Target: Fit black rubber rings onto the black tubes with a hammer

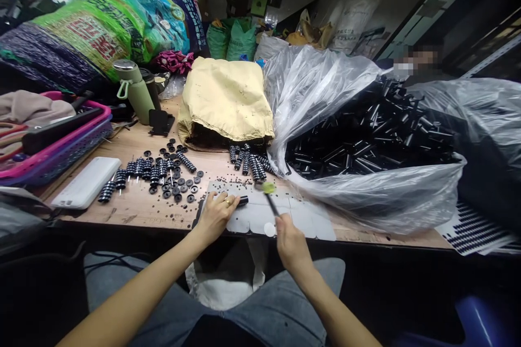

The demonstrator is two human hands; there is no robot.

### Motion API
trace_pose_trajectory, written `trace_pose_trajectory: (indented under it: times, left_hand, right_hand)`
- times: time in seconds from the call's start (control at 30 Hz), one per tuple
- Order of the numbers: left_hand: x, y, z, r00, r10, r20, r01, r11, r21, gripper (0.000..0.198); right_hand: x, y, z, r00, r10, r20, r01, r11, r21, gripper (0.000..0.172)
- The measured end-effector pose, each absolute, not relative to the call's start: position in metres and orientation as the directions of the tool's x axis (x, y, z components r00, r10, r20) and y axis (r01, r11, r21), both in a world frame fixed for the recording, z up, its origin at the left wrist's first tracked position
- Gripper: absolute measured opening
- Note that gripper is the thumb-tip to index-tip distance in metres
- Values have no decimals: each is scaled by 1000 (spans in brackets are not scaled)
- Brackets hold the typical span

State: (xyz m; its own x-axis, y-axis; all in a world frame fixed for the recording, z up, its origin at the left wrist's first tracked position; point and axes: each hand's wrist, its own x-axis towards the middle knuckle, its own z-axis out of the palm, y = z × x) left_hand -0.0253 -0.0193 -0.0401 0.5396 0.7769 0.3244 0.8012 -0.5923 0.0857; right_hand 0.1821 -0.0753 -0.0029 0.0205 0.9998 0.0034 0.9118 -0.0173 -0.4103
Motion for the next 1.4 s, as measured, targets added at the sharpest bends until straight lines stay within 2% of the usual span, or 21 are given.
trace_pose_trajectory:
  times: [0.1,0.17,0.27,0.33,0.4,0.5,0.57,0.63,0.73,0.83,0.93,1.07,1.13,1.2,1.27,1.3,1.4]
  left_hand:
    - [-17,-25,-44,525,799,295,819,-568,80,40]
    - [-9,-29,-47,509,812,287,828,-553,96,41]
    - [4,-34,-52,493,822,283,825,-545,147,70]
    - [9,-36,-55,501,823,269,814,-553,177,78]
    - [12,-36,-59,518,818,252,803,-566,187,71]
    - [10,-35,-64,536,807,247,791,-583,187,60]
    - [6,-33,-65,550,790,271,766,-606,213,56]
    - [-1,-30,-66,510,797,322,763,-593,258,49]
    - [-12,-26,-65,399,828,395,795,-527,302,41]
    - [-18,-25,-61,392,826,404,787,-529,317,40]
    - [-17,-31,-51,398,861,316,776,-500,385,37]
    - [-25,-23,-25,480,873,91,718,-450,532,24]
    - [-41,0,-12,328,942,71,811,-320,490,29]
    - [-65,32,-5,47,985,167,933,-102,344,40]
    - [-92,63,-4,62,975,212,976,-103,190,43]
    - [-105,76,-5,120,977,175,979,-145,140,39]
    - [-128,94,-11,280,952,121,953,-292,86,31]
  right_hand:
    - [172,-76,3,-1,998,-55,943,-17,-332,33]
    - [165,-76,17,-5,1000,13,913,10,-407,34]
    - [149,-82,42,-28,985,172,810,123,-574,36]
    - [136,-86,49,-77,970,231,760,207,-616,36]
    - [123,-86,43,-150,965,216,782,249,-571,38]
    - [114,-81,23,-245,969,29,880,235,-413,37]
    - [117,-76,16,-242,968,-69,910,202,-361,35]
    - [127,-75,15,-172,984,-43,908,141,-396,37]
    - [147,-77,16,-4,997,78,891,39,-452,41]
    - [163,-79,6,4,1000,3,939,-3,-344,39]
    - [175,-75,-6,11,995,-99,972,-34,-231,37]
    - [186,-63,-7,87,995,-51,976,-96,-194,38]
    - [189,-58,-7,101,994,-42,983,-106,-151,36]
    - [190,-53,-12,109,994,-29,988,-112,-108,35]
    - [193,-48,-17,99,995,14,990,-97,-100,33]
    - [196,-44,-19,86,995,53,991,-80,-108,31]
    - [209,-18,-15,86,967,239,980,-40,-194,24]
